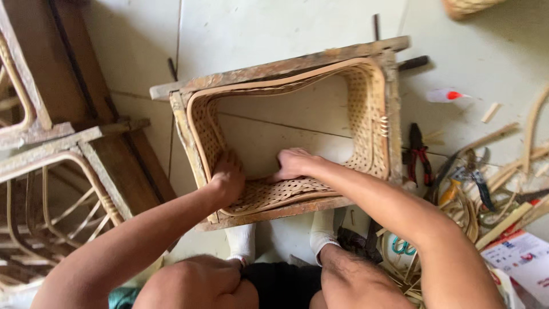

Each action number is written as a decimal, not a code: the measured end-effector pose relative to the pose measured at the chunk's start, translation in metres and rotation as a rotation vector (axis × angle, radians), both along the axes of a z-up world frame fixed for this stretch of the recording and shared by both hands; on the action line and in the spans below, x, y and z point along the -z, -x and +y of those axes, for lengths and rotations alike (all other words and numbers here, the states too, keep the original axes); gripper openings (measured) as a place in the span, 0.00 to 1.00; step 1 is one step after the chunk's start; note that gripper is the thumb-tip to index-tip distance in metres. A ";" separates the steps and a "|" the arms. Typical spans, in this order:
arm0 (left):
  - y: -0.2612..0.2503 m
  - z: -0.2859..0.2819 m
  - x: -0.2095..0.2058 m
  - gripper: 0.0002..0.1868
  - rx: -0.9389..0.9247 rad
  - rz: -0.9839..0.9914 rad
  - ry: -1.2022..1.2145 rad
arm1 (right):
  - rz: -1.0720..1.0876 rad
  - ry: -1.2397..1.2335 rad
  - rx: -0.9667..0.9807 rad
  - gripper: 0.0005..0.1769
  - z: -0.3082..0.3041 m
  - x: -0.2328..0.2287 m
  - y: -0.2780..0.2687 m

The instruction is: The person is weaving a rectangular basket using thin strips of bamboo or rattan. They place a pre-woven basket body into a wooden mold, then add and secure a rim strip around the top edge using pliers and a hammer.

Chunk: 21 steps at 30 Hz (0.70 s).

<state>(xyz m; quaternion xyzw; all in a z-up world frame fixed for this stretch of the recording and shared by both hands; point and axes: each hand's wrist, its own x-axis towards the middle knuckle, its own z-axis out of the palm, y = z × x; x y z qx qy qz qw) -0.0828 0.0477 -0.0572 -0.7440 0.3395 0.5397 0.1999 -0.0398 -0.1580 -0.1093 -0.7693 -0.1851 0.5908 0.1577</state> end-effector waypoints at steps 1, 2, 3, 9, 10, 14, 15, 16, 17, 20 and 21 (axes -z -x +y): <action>0.008 0.000 0.003 0.38 0.023 0.010 0.001 | 0.053 0.017 0.036 0.44 -0.002 0.008 0.010; 0.006 0.003 0.005 0.39 0.048 0.003 -0.001 | 0.090 0.031 0.075 0.44 -0.003 0.015 0.008; 0.005 0.003 0.005 0.38 -0.001 -0.020 -0.009 | 0.085 -0.064 0.117 0.41 -0.004 0.018 0.005; 0.001 0.002 -0.008 0.24 -0.037 0.063 0.025 | 0.233 -0.322 0.290 0.35 -0.024 0.005 -0.013; -0.001 0.003 -0.012 0.19 -0.092 0.079 0.081 | 0.262 -0.362 0.305 0.35 -0.026 0.001 -0.014; -0.010 0.002 -0.028 0.12 -0.132 -0.024 0.231 | 0.229 -0.344 0.236 0.40 -0.027 -0.020 -0.007; -0.015 0.001 -0.031 0.15 -0.187 -0.020 0.256 | 0.184 -0.366 0.203 0.34 -0.030 -0.026 -0.010; -0.020 -0.001 -0.035 0.17 -0.237 -0.011 0.282 | 0.142 -0.386 0.174 0.31 -0.033 -0.032 -0.015; -0.026 -0.002 -0.038 0.20 -0.287 -0.002 0.310 | 0.099 -0.406 0.143 0.30 -0.039 -0.037 -0.023; -0.023 -0.010 -0.045 0.29 -0.452 0.056 0.398 | -0.103 -0.581 0.489 0.23 -0.050 -0.046 -0.057; -0.011 -0.013 -0.050 0.39 -0.752 0.220 0.467 | -0.002 -0.588 0.664 0.20 -0.050 -0.045 -0.067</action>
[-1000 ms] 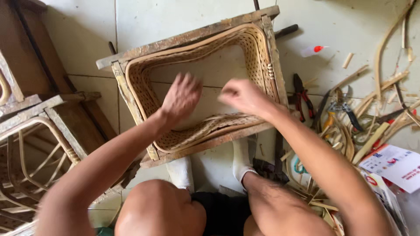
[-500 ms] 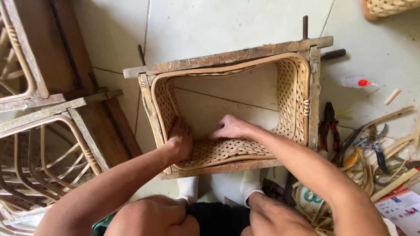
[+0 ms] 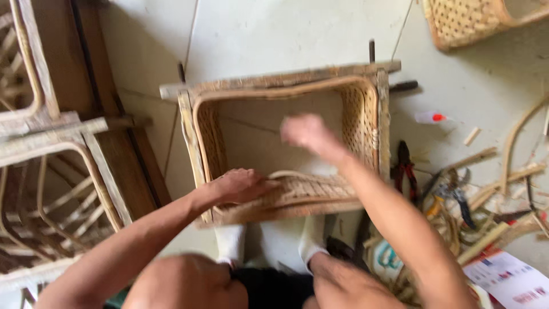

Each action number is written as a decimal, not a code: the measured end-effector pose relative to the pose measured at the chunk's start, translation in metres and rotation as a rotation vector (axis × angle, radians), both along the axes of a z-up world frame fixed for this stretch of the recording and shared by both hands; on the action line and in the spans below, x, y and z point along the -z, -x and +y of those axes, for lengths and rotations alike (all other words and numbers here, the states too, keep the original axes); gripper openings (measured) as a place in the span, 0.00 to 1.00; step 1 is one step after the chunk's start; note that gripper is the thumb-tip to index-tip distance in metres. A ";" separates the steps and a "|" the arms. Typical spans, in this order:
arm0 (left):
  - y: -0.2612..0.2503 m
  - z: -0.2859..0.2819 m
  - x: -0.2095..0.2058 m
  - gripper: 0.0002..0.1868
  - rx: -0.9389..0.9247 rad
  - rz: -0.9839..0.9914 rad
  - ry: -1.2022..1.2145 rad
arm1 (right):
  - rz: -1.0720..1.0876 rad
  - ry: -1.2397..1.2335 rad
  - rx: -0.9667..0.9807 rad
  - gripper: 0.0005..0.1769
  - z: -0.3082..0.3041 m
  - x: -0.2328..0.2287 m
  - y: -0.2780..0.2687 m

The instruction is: The person is weaving a rectangular basket using thin strips of bamboo or rattan. They place a pre-woven basket body into a wooden mold, then add and secure a rim strip around the top edge using pliers and a hammer.

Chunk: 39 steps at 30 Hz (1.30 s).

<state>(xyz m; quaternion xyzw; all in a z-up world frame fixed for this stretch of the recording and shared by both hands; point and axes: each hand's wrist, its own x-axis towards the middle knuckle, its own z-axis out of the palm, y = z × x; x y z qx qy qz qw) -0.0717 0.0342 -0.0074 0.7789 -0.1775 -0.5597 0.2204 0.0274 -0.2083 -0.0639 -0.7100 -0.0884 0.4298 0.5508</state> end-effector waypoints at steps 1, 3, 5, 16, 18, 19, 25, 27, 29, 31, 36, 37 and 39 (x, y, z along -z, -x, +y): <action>0.003 -0.002 -0.003 0.55 -0.263 0.183 0.104 | 0.351 -0.184 0.353 0.18 0.001 0.001 -0.014; 0.021 -0.019 -0.015 0.69 -0.145 -0.235 0.283 | 0.680 -0.407 0.774 0.13 0.012 0.006 -0.036; 0.025 -0.026 -0.023 0.77 -0.106 -0.361 0.309 | 0.658 -0.492 0.891 0.09 0.022 0.012 -0.048; 0.021 -0.033 -0.018 0.55 -0.056 0.091 0.033 | 0.633 -0.397 0.777 0.11 0.017 -0.008 -0.056; 0.028 -0.033 -0.005 0.61 -0.037 -0.182 0.201 | 0.289 -0.148 0.338 0.16 0.016 -0.021 -0.022; 0.031 -0.033 0.002 0.65 -0.021 -0.318 0.290 | 0.017 0.046 0.002 0.22 0.011 -0.029 0.006; 0.036 -0.028 0.009 0.54 -0.028 -0.185 0.219 | -0.035 0.492 -0.489 0.48 -0.008 -0.072 0.092; 0.033 -0.029 -0.002 0.43 -0.038 -0.041 0.143 | 0.003 0.575 -0.554 0.42 -0.006 -0.084 0.095; 0.023 -0.033 -0.013 0.39 -0.012 0.010 0.108 | 0.004 0.590 -0.577 0.40 -0.002 -0.095 0.088; 0.017 -0.035 -0.023 0.41 0.042 -0.020 0.108 | -0.022 0.527 -0.563 0.38 0.005 -0.104 0.083; 0.015 -0.044 -0.036 0.38 0.054 0.052 0.046 | 0.100 0.639 -0.579 0.37 0.002 -0.127 0.082; 0.016 -0.043 -0.037 0.39 0.047 0.051 0.017 | 0.144 0.667 -0.575 0.37 -0.002 -0.129 0.082; 0.022 -0.037 -0.037 0.42 -0.098 -0.316 0.373 | -0.113 0.494 -0.386 0.32 -0.015 -0.128 0.090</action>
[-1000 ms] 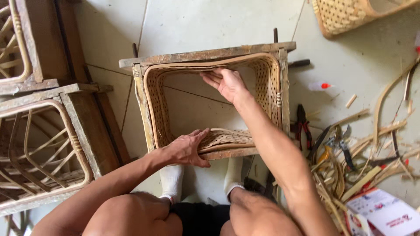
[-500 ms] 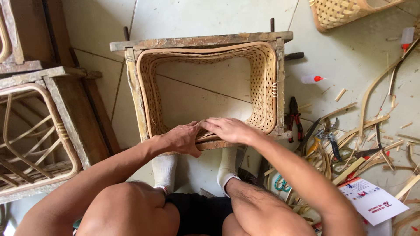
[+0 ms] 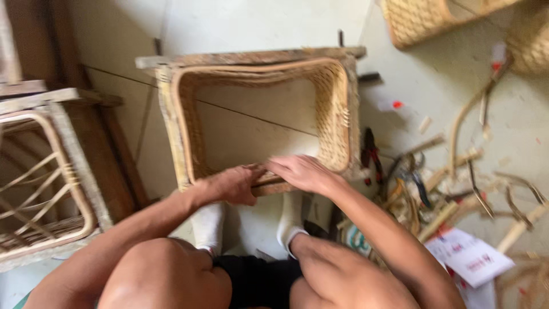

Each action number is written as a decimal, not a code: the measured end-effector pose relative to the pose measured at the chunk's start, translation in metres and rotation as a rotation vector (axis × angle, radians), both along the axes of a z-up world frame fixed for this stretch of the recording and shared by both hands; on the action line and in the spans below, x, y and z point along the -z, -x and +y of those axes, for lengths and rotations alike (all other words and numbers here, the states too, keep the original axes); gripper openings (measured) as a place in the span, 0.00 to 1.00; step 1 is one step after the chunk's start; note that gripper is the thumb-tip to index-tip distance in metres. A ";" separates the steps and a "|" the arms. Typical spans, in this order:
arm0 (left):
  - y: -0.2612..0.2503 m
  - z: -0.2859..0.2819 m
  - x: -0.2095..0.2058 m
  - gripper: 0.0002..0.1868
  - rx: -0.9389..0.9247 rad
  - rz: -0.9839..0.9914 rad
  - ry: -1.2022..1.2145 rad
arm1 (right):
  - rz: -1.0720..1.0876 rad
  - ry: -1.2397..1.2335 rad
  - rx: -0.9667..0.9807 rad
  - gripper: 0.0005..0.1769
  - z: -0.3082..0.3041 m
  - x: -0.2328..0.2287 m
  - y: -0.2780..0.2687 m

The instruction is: The person is weaving a rectangular basket using thin strips of bamboo or rattan. They place a pre-woven basket body into a wooden mold, then add and secure a rim strip around the top edge using pliers and a hammer.

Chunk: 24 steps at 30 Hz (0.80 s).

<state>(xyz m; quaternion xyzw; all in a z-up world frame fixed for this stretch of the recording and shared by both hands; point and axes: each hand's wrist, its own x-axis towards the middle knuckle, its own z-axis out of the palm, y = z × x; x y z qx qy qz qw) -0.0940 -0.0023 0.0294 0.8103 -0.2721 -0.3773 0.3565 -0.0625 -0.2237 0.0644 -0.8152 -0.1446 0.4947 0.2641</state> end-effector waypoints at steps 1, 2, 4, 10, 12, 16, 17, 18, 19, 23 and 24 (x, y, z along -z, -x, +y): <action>0.003 0.005 0.002 0.43 -0.077 -0.181 0.172 | -0.118 -0.127 0.052 0.30 -0.008 0.004 0.005; 0.014 0.007 0.004 0.43 -0.021 -0.103 0.035 | -0.294 -0.173 -0.019 0.35 -0.013 0.014 0.017; 0.028 0.005 0.007 0.43 0.101 0.041 -0.226 | -0.658 -0.258 -0.162 0.49 -0.026 0.033 0.042; -0.001 0.006 -0.010 0.30 0.121 0.063 -0.158 | -0.288 0.050 -0.214 0.37 -0.019 0.051 0.035; -0.006 0.014 -0.014 0.29 0.132 0.075 -0.177 | -0.371 -0.057 -0.146 0.38 -0.008 0.046 0.038; -0.028 0.030 -0.018 0.39 0.105 0.009 -0.375 | -0.531 -0.176 0.019 0.42 0.005 0.036 0.027; -0.035 0.037 -0.018 0.37 0.071 -0.270 -0.312 | -0.698 -0.225 0.049 0.43 0.008 0.036 0.021; -0.032 0.043 -0.018 0.38 0.027 -0.529 -0.246 | -0.847 -0.279 0.070 0.46 0.010 0.037 0.023; -0.029 0.049 -0.018 0.40 -0.018 -0.788 -0.178 | -0.996 -0.333 0.093 0.49 0.012 0.040 0.024; -0.027 0.059 -0.014 0.28 0.020 -0.630 -0.209 | -0.717 -0.198 0.050 0.31 0.002 0.053 0.029; -0.027 0.059 -0.011 0.23 0.020 -0.632 -0.168 | -0.735 -0.223 0.021 0.29 -0.002 0.055 0.029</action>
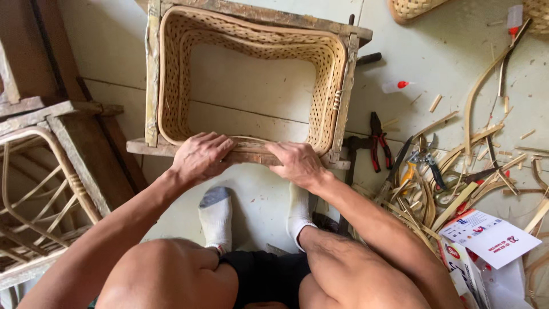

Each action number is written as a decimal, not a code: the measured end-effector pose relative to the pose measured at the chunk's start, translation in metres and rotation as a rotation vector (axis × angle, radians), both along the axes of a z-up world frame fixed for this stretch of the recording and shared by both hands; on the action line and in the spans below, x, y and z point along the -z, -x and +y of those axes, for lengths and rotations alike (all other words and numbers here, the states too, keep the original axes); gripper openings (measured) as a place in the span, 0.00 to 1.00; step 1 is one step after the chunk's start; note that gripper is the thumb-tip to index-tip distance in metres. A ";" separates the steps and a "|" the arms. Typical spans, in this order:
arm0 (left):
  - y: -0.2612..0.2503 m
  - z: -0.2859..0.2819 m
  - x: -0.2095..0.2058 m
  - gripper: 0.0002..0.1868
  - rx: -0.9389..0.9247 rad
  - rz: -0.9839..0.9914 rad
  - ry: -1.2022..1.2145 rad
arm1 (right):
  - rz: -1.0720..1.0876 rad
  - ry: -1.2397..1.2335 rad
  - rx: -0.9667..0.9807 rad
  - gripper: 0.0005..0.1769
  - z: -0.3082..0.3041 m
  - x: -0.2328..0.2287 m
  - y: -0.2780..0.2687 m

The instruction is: The person is weaving a rectangular basket using thin strips of bamboo or rattan. They place a pre-woven basket body into a wooden mold, then add and secure a rim strip around the top edge using pliers and a hammer.

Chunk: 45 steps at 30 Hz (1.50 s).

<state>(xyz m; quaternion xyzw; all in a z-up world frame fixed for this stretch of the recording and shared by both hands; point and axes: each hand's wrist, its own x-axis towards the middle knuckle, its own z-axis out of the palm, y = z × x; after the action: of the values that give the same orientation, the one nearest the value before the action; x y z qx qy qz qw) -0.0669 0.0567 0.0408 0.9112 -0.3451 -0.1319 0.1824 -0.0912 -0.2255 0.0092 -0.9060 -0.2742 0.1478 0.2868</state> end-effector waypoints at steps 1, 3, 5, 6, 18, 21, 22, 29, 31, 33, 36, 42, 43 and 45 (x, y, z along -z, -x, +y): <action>0.000 0.000 0.002 0.19 0.012 0.000 0.038 | -0.022 -0.013 -0.033 0.28 -0.004 -0.001 0.002; 0.000 0.003 0.006 0.16 0.017 0.014 0.097 | -0.035 -0.029 -0.019 0.27 -0.005 -0.003 0.003; -0.006 0.007 0.010 0.14 0.013 0.013 0.114 | -0.047 -0.037 -0.014 0.30 0.000 -0.004 -0.004; -0.006 0.008 0.012 0.14 0.010 0.013 0.109 | -0.045 -0.029 -0.013 0.32 0.004 -0.005 -0.006; -0.064 0.033 -0.012 0.44 -0.241 -0.232 0.389 | -0.169 0.091 0.190 0.48 -0.019 -0.061 -0.122; -0.100 0.052 -0.010 0.53 -0.773 -0.250 0.024 | -0.368 0.139 0.186 0.57 0.001 -0.042 -0.190; -0.109 0.055 -0.006 0.56 -0.934 0.051 -0.059 | -0.526 0.159 0.162 0.58 0.015 -0.032 -0.213; -0.103 0.067 0.041 0.17 -1.103 0.153 0.075 | -0.043 0.349 0.108 0.23 0.047 0.016 -0.270; -0.100 0.067 0.037 0.19 -1.138 0.263 0.096 | -0.108 0.314 0.137 0.22 0.050 0.020 -0.267; -0.104 0.062 0.027 0.19 -1.108 0.247 0.121 | -0.189 0.328 0.176 0.19 0.048 0.019 -0.262; -0.093 0.062 0.016 0.26 -1.065 0.108 0.130 | -0.759 0.224 0.118 0.48 0.052 0.016 -0.261; -0.070 0.070 0.054 0.17 -1.067 0.179 -0.058 | -0.095 0.279 0.255 0.25 -0.007 0.005 -0.241; -0.075 0.076 0.051 0.18 -1.057 0.162 -0.046 | -0.103 0.271 0.264 0.27 -0.003 0.001 -0.245; -0.084 0.076 0.041 0.20 -1.048 0.165 -0.054 | -0.113 0.270 0.295 0.29 -0.004 -0.012 -0.243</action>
<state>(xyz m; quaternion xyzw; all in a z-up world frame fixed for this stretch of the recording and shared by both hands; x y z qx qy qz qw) 0.0175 0.1325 0.0002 0.9524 0.1755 -0.1031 0.2270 0.1517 -0.2298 0.0212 -0.9734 -0.1319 0.0884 0.1652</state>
